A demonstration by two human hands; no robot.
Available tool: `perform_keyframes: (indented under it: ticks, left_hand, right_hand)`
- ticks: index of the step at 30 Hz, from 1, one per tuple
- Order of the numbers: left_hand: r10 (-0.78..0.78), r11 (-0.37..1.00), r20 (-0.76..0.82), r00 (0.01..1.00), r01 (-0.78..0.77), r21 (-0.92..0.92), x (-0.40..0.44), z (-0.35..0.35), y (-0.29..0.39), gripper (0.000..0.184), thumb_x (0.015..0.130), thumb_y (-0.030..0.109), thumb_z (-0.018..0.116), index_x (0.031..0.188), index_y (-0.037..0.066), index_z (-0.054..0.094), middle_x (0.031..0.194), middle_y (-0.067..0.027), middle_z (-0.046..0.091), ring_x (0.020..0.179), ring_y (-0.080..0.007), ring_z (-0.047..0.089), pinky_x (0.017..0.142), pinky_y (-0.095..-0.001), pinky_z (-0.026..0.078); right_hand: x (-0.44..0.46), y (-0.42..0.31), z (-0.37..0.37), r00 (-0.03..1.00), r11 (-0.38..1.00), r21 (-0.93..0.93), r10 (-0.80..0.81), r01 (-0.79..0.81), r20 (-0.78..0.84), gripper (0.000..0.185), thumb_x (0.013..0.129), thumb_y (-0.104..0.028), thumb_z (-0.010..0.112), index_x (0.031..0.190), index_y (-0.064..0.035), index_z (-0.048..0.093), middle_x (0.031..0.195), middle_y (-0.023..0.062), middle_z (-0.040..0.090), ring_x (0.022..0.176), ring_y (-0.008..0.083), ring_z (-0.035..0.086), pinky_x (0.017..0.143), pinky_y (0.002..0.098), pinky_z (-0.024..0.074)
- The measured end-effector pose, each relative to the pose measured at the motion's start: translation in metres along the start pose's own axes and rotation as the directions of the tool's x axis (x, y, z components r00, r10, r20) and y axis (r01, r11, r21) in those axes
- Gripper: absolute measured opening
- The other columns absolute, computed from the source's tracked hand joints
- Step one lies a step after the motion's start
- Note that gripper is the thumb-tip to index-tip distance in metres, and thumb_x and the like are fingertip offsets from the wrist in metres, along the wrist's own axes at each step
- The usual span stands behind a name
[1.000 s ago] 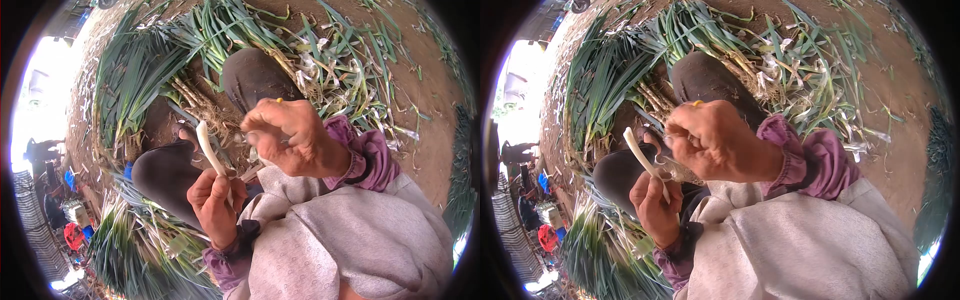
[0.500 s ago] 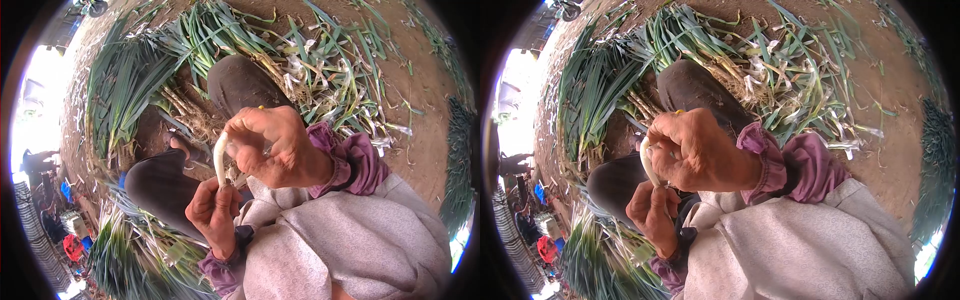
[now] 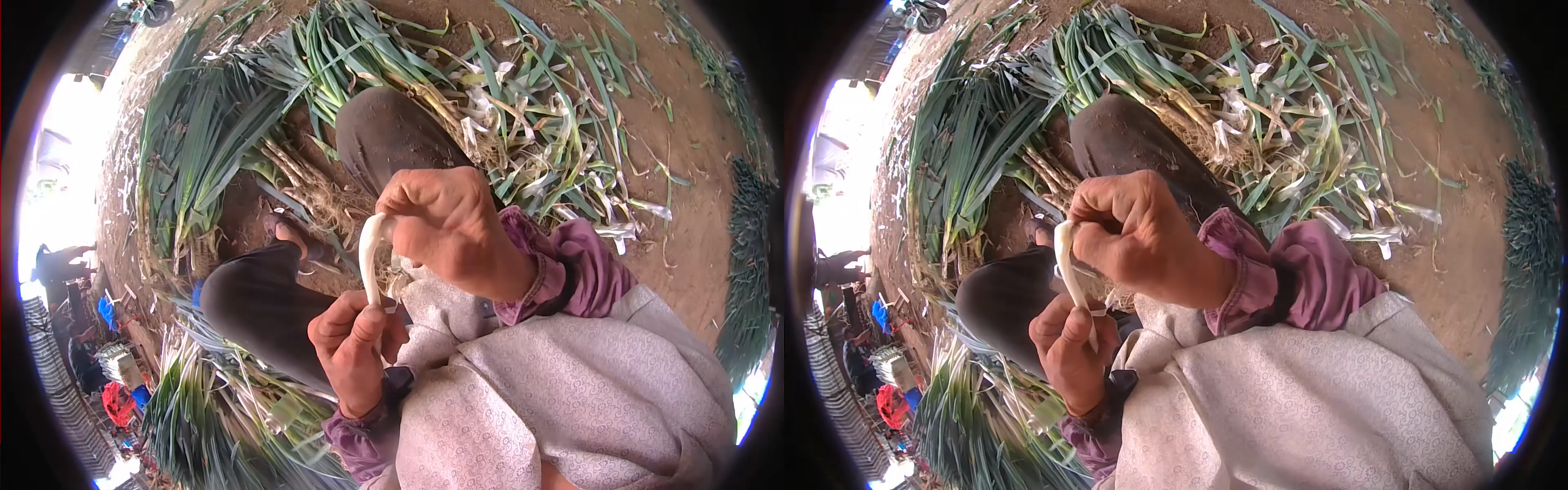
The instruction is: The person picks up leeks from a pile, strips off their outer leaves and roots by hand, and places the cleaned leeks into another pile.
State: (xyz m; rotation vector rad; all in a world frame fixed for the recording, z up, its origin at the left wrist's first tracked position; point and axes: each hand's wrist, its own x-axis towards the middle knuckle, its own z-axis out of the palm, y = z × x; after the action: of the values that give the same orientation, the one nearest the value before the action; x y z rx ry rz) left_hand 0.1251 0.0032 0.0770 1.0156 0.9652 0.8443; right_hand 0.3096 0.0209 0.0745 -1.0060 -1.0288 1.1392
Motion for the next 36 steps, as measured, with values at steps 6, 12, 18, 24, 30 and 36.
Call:
perform_keyframes:
  ticks: [6,12,18,24,30,36]
  left_hand:
    - [-0.028,0.994,0.018,0.999,0.029,-0.106,0.003,-0.005,-0.006,0.035,0.087,0.028,0.066,0.09,-0.007,0.064,0.057,-0.0083,0.056,0.039,-0.0112,0.045,0.034,-0.0227,0.027]
    - [0.082,0.989,-0.065,0.995,-0.089,-0.122,0.009,-0.015,-0.009,0.034,0.09,0.027,0.062,0.089,-0.006,0.062,0.053,-0.0082,0.052,0.037,-0.0116,0.042,0.034,-0.0221,0.027]
    - [0.022,0.991,-0.197,0.98,-0.047,-0.123,0.014,-0.005,-0.006,0.026,0.094,0.02,0.054,0.077,0.001,0.054,0.055,-0.0057,0.05,0.04,-0.0104,0.041,0.034,-0.0238,0.026]
    - [0.116,0.958,-0.22,0.969,-0.168,-0.233,0.016,-0.027,-0.011,0.019,0.095,0.013,0.054,0.083,0.0,0.061,0.059,-0.0003,0.051,0.045,-0.0049,0.04,0.041,-0.0208,0.027]
    - [0.11,0.994,0.0,0.994,-0.11,-0.027,0.0,-0.013,-0.001,0.009,0.093,0.006,0.06,0.093,-0.002,0.065,0.071,0.0024,0.058,0.06,-0.0033,0.051,0.053,-0.0186,0.04]
    - [-0.014,0.949,-0.217,0.976,0.081,0.305,-0.012,0.003,0.014,0.014,0.086,0.003,0.062,0.097,-0.004,0.066,0.08,-0.0021,0.064,0.076,-0.0087,0.059,0.069,-0.0229,0.048]
  right_hand:
    - [0.002,0.006,0.0,0.921,0.766,0.52,0.365,-0.379,0.134,0.01,0.08,-0.004,0.059,0.084,0.0046,0.06,0.063,0.0052,0.057,0.049,0.0076,0.051,0.045,0.0225,0.045]
    - [-0.005,0.033,-0.001,0.902,0.697,0.589,0.406,-0.408,0.144,0.009,0.08,-0.005,0.06,0.078,0.0031,0.059,0.061,0.005,0.057,0.043,0.0072,0.049,0.036,0.0214,0.0425]
    - [-0.019,0.013,-0.015,0.972,0.976,-0.103,0.205,-0.194,0.118,0.012,0.081,-0.009,0.056,0.073,0.0,0.058,0.064,0.0045,0.055,0.05,0.0099,0.051,0.045,0.0245,0.0404]
    - [-0.022,0.004,-0.02,0.994,0.993,0.045,0.108,-0.107,-0.016,0.014,0.082,-0.012,0.053,0.075,-0.0008,0.058,0.065,0.0036,0.052,0.055,0.0065,0.047,0.05,0.0223,0.0388]
    - [-0.006,0.007,-0.026,0.973,0.969,0.178,0.196,-0.174,-0.119,0.029,0.093,-0.022,0.049,0.068,-0.0072,0.046,0.058,0.0023,0.047,0.044,0.0065,0.039,0.041,0.0228,0.0357]
    - [0.081,0.078,-0.067,0.949,0.903,0.327,0.311,-0.277,-0.056,0.027,0.091,-0.038,0.056,0.087,-0.0114,0.056,0.064,-0.0038,0.049,0.044,0.0056,0.04,0.038,0.0218,0.0328]
